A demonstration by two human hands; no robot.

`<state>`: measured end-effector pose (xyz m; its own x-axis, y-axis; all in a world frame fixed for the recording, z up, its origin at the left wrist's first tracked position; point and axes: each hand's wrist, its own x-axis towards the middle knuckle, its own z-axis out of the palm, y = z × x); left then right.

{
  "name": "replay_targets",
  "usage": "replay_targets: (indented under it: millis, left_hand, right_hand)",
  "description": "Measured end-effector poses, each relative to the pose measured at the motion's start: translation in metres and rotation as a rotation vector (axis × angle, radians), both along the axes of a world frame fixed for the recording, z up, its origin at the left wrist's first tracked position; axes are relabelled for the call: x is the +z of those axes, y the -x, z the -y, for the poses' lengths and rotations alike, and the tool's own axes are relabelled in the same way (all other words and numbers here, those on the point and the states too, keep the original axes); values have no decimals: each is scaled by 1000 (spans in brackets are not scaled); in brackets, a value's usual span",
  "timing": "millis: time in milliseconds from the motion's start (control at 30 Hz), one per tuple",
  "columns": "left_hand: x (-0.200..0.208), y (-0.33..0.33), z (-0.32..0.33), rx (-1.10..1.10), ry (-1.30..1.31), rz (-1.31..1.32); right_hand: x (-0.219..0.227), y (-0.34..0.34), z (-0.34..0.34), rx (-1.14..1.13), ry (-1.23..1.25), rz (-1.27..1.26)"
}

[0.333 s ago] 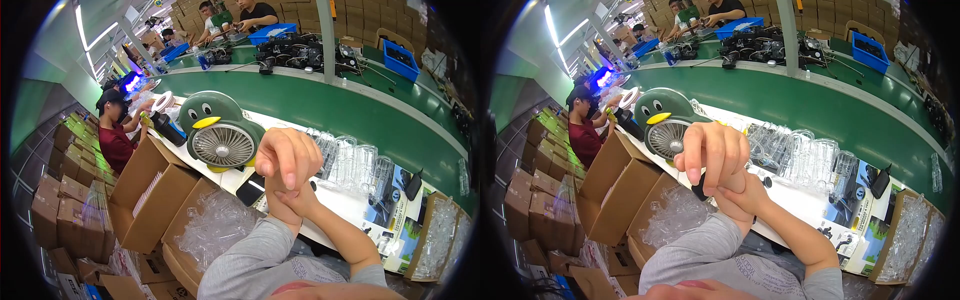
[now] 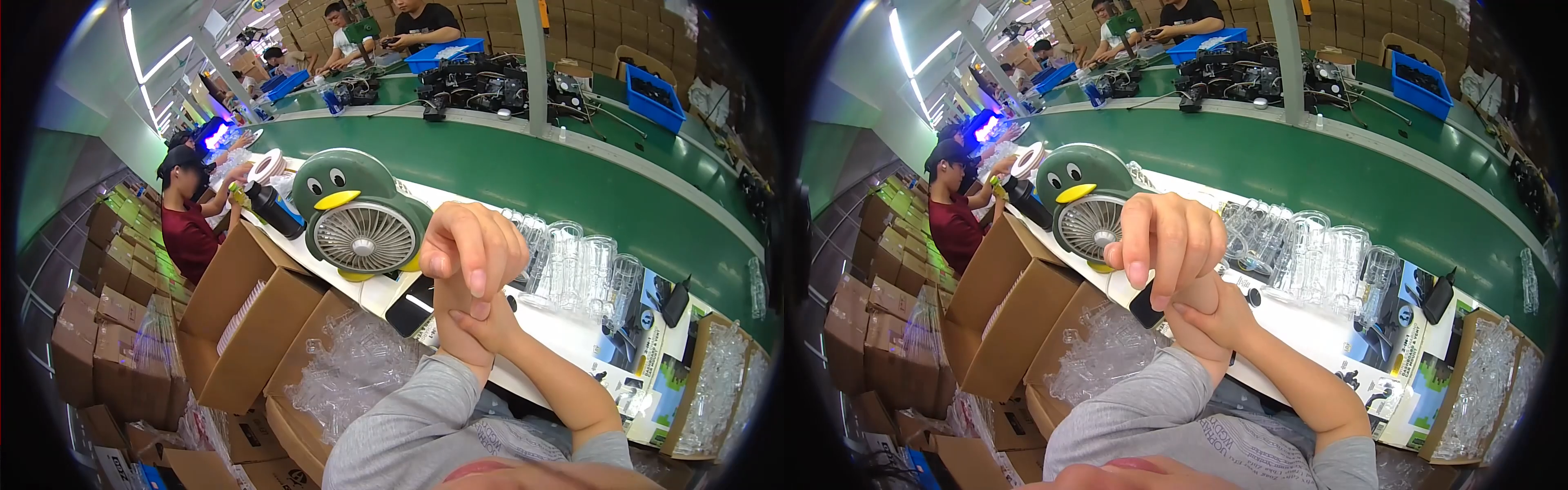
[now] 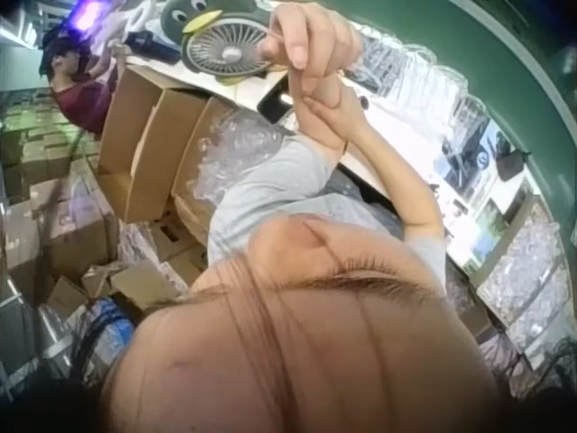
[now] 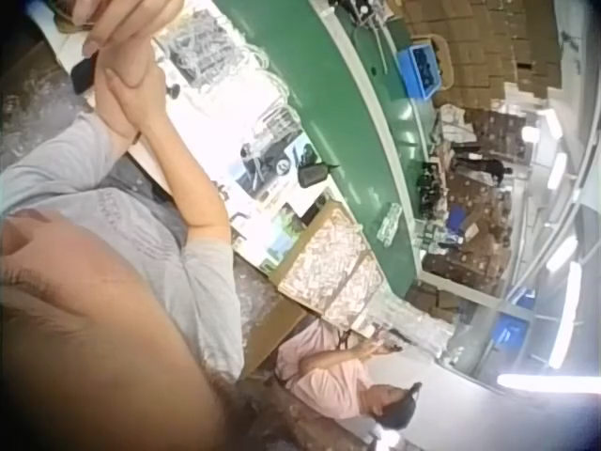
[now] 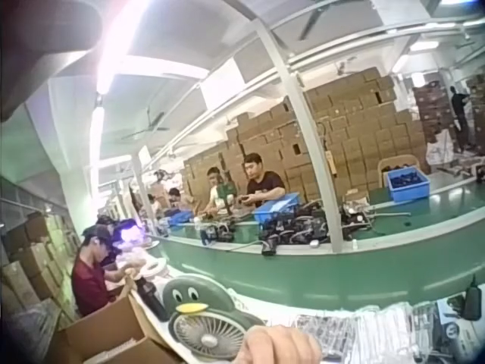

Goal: Cleaning and assembling clear plastic components at a factory assembly station.

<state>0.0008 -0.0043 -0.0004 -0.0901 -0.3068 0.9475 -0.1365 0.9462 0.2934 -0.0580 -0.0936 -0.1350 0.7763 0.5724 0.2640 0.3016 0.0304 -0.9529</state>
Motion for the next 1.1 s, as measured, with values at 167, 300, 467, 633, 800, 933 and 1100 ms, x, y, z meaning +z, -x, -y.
replay_targets:
  millis: [167, 300, 467, 633, 800, 933, 1100]
  left_hand:
    - [-4, 4, -4, 15, 12, -63]
    - [-7, 7, -4, 91, 37, -135]
    - [-5, 3, 5, 133, 44, -169]
    - [-8, 3, 1, 215, -42, -139]
    - [-6, 8, 7, 207, -27, -165]
    - [-14, 11, -5, 321, -136, -129]
    - [5, 3, 13, 189, -54, -85]
  right_hand:
    - [-3, -1, 0, 87, 53, -139]
    - [-10, -1, -4, 106, -61, -117]
    - [-5, -6, 5, 89, -54, -62]
    - [-12, -4, 4, 96, -82, -50]
    - [-12, 0, 6, 90, -71, -2]
    - [-29, 0, -8, -22, -111, 83]
    - [-48, -15, 0, 138, -23, 106]
